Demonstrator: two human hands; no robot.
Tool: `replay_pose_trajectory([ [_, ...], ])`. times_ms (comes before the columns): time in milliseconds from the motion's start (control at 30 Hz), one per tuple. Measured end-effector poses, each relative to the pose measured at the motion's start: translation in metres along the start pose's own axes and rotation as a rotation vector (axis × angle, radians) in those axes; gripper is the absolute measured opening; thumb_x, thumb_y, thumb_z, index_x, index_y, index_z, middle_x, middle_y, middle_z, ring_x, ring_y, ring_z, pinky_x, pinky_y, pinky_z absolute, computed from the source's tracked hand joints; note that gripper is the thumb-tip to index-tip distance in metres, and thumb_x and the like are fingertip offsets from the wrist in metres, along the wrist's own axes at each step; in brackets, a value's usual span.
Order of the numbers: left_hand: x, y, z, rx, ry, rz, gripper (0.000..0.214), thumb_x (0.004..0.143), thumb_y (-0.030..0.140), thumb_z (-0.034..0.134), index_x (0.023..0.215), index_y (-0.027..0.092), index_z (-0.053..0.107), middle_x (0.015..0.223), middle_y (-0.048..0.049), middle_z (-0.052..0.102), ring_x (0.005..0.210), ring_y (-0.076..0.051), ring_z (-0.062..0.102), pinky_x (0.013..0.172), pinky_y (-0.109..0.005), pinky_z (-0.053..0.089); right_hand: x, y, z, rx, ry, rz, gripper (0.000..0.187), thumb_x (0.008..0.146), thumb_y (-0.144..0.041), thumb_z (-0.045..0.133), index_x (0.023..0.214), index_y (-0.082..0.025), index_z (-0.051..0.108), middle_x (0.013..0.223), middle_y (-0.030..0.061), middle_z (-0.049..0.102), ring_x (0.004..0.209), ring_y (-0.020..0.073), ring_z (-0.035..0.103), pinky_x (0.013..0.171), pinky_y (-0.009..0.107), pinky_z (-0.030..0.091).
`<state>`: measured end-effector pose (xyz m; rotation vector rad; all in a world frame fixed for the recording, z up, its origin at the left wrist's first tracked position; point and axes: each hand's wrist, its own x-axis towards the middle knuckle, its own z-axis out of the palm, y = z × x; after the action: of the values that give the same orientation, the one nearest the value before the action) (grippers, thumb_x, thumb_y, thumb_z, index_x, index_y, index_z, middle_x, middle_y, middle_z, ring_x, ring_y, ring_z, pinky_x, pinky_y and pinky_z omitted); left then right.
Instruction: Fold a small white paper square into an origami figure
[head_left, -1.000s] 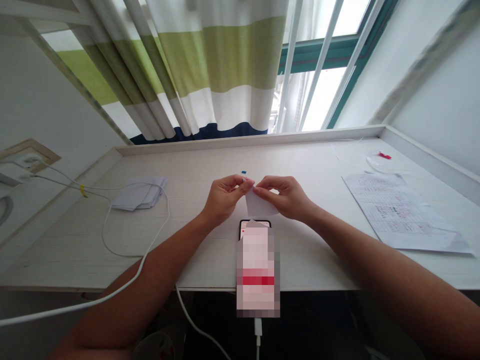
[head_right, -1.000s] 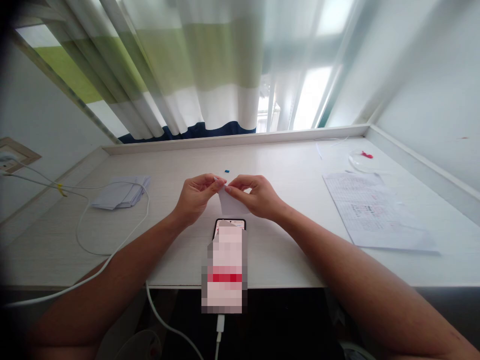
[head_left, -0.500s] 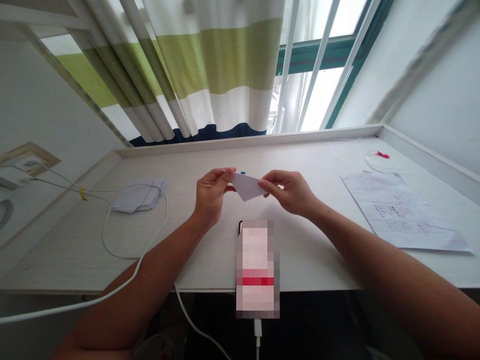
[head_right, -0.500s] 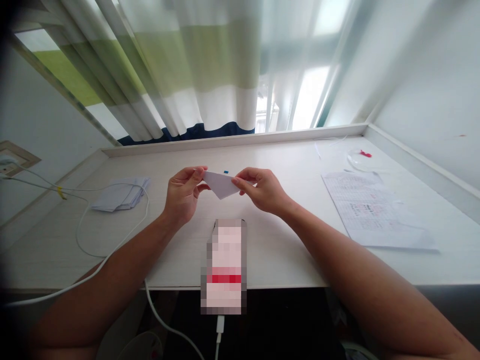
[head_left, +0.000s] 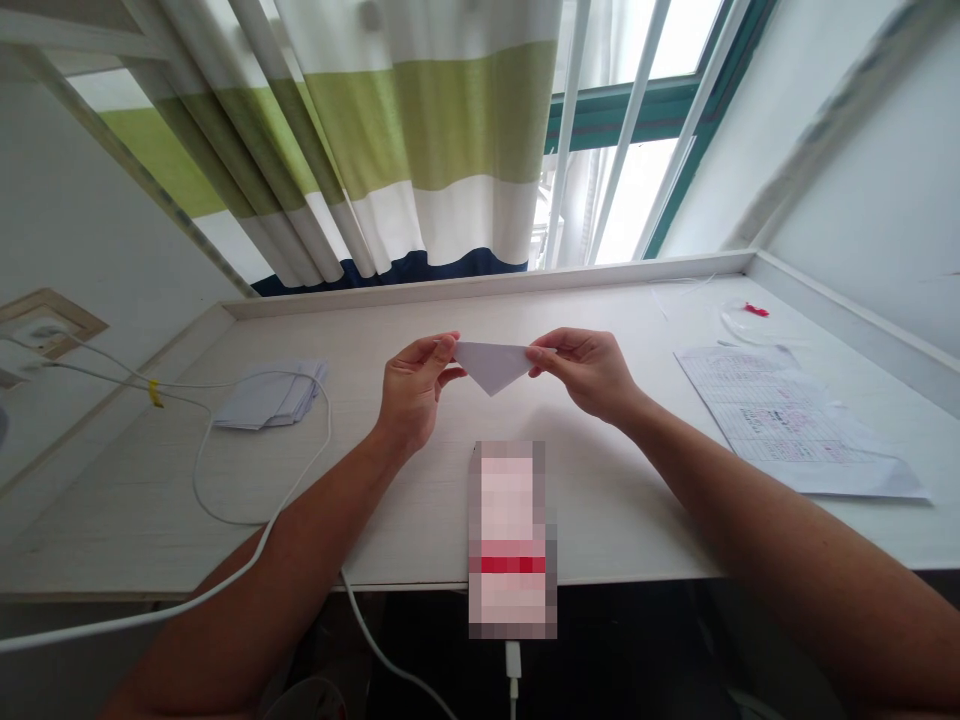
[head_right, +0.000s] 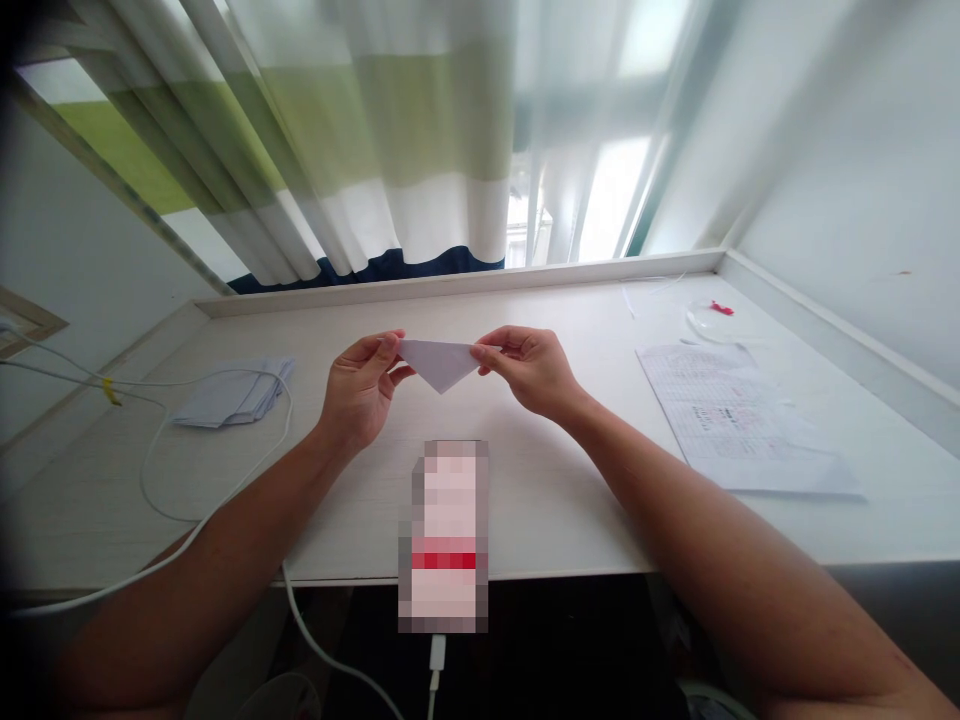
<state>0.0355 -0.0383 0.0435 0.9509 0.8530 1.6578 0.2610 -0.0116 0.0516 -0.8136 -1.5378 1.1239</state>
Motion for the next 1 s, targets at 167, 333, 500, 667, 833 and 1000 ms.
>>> replay_pose_trajectory([
  [167,0.001,-0.001,-0.002,0.011,0.004,-0.010,0.025,0.070,0.040,0.094,0.083,0.023,0.082,0.101,-0.0033,0.079,0.083,-0.013,0.070,0.070,-0.026,0.060,0.000,0.003,-0.002,-0.089,0.027,-0.036,0.023,0.083,-0.043,0.084,0.081,-0.020,0.079,0.070,0.0022,0.075,0.065,0.0166,0.069,0.068,0.036,0.058],
  [333,0.001,-0.002,-0.003,0.005,-0.003,-0.021,0.023,0.071,0.039,0.094,0.083,0.023,0.083,0.102,-0.0031,0.079,0.084,-0.013,0.070,0.071,-0.026,0.060,-0.001,0.005,-0.003,-0.107,0.013,-0.044,0.024,0.085,-0.044,0.082,0.081,-0.020,0.079,0.069,0.0026,0.076,0.067,0.0173,0.070,0.070,0.036,0.058],
  [500,0.001,-0.002,-0.003,-0.010,-0.009,-0.024,0.023,0.070,0.039,0.095,0.083,0.024,0.083,0.103,-0.0031,0.079,0.085,-0.013,0.070,0.071,-0.025,0.058,0.000,0.003,-0.005,-0.075,-0.005,-0.042,0.031,0.087,-0.050,0.079,0.081,-0.020,0.078,0.070,0.0034,0.076,0.068,0.0178,0.070,0.072,0.037,0.059],
  [667,0.002,-0.001,-0.003,-0.006,-0.012,-0.001,0.021,0.071,0.038,0.094,0.083,0.024,0.083,0.101,-0.0029,0.080,0.085,-0.012,0.070,0.071,-0.023,0.057,0.000,-0.004,-0.007,-0.165,-0.071,-0.036,0.045,0.096,-0.060,0.065,0.077,-0.020,0.076,0.073,0.0062,0.079,0.075,0.0191,0.070,0.077,0.036,0.057],
  [833,0.002,-0.003,-0.002,-0.001,-0.001,0.000,0.024,0.069,0.040,0.095,0.082,0.023,0.083,0.099,-0.0027,0.080,0.080,-0.012,0.070,0.068,-0.023,0.059,-0.001,-0.006,-0.009,-0.282,-0.058,-0.039,0.052,0.098,-0.062,0.061,0.071,-0.020,0.075,0.065,0.0057,0.075,0.068,0.0184,0.065,0.067,0.034,0.052],
  [1000,0.001,-0.004,-0.004,0.092,-0.008,-0.026,0.030,0.073,0.044,0.092,0.089,0.020,0.083,0.090,-0.0042,0.079,0.074,-0.013,0.073,0.063,-0.024,0.062,0.000,0.000,-0.009,-0.174,-0.054,-0.003,0.037,0.091,-0.054,0.073,0.078,-0.019,0.075,0.065,0.0040,0.074,0.061,0.0175,0.068,0.065,0.035,0.054],
])
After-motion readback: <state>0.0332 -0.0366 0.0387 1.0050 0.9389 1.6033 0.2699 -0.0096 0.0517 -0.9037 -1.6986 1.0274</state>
